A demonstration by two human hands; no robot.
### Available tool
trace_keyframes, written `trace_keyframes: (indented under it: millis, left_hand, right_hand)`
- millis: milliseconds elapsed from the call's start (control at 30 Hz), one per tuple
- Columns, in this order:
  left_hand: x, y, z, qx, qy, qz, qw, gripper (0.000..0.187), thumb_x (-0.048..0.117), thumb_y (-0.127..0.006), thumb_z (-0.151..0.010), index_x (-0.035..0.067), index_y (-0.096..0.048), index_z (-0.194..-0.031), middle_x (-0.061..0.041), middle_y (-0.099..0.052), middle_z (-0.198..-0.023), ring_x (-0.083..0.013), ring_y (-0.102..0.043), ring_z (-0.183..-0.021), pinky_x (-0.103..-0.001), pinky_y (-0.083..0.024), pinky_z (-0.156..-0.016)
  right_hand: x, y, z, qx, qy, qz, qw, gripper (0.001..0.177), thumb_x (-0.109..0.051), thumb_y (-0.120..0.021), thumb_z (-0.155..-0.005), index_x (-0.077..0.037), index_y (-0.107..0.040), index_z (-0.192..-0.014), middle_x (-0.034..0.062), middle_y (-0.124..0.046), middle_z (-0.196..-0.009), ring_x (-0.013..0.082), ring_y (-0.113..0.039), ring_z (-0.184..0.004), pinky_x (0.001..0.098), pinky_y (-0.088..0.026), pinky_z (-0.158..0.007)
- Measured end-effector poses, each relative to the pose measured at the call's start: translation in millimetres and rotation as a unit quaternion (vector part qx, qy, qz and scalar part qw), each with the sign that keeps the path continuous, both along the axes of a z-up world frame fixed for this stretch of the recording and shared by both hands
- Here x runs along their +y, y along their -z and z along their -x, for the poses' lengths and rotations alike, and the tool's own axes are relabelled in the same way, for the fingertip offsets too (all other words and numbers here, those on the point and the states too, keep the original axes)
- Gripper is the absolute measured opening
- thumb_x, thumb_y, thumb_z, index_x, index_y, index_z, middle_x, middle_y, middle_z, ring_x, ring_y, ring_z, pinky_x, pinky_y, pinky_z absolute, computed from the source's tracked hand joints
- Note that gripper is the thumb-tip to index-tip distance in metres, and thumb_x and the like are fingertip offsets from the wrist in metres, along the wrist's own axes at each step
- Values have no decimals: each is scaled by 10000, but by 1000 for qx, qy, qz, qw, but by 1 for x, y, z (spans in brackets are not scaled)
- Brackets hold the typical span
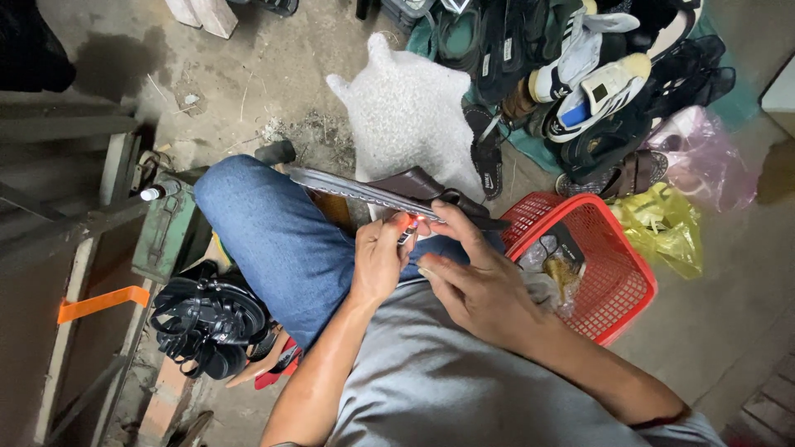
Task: Repairing a sandal by hand-stitching the sole using a stitching tool
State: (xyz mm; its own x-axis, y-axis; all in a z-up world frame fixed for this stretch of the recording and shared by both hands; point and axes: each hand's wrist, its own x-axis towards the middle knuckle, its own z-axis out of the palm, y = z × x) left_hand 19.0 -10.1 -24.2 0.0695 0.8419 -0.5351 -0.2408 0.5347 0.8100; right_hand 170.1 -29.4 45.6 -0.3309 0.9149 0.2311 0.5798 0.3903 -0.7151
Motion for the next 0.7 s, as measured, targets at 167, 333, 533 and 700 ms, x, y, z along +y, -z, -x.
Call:
trace_keyframes:
  millis: [167,333,533,700]
  left_hand:
    - [-8,7,27,46,16,-36,998,553,409,-481,-1047,45,-653,-668,-56,-468,-456,-120,-450,-366,-234,-326,-372]
    - [-5,19,66,41,-208,-154,965,415,394,-608,-1005,5,-639,-1144,-36,-455,-541,-105,-446,-396,-230,-387,-381]
    - [6,1,88,55,-155,-167,972,451,261,-759,-893,-56,-653,-1196,-39,-463,-525,-90,-448,-414,-224,-397,-409]
    - [-18,45,104,-3,-181,-130,975,179,94,-761,-900,8,-625,-819,-61,-423,-464,-119,-410,-374,-253,-371,-368]
  right_hand:
    - [13,-1,-11,51,26,27,998,74,-26,-744,-850,-49,-748,-920,269,-515,-1474,353,-749,-1061,450,-599,-927]
    - [30,10,-35,128,5,78,989,127,35,-725,-800,-49,-737,-896,237,-517,-1481,353,-767,-1004,479,-599,-931]
    - [47,7,-35,106,-31,78,991,64,-40,-725,-828,-88,-750,-863,162,-645,-1364,285,-782,-918,405,-606,-859]
    - [56,2,-40,162,-22,149,975,100,-56,-656,-920,-55,-754,-937,216,-629,-1405,341,-770,-980,431,-606,-828]
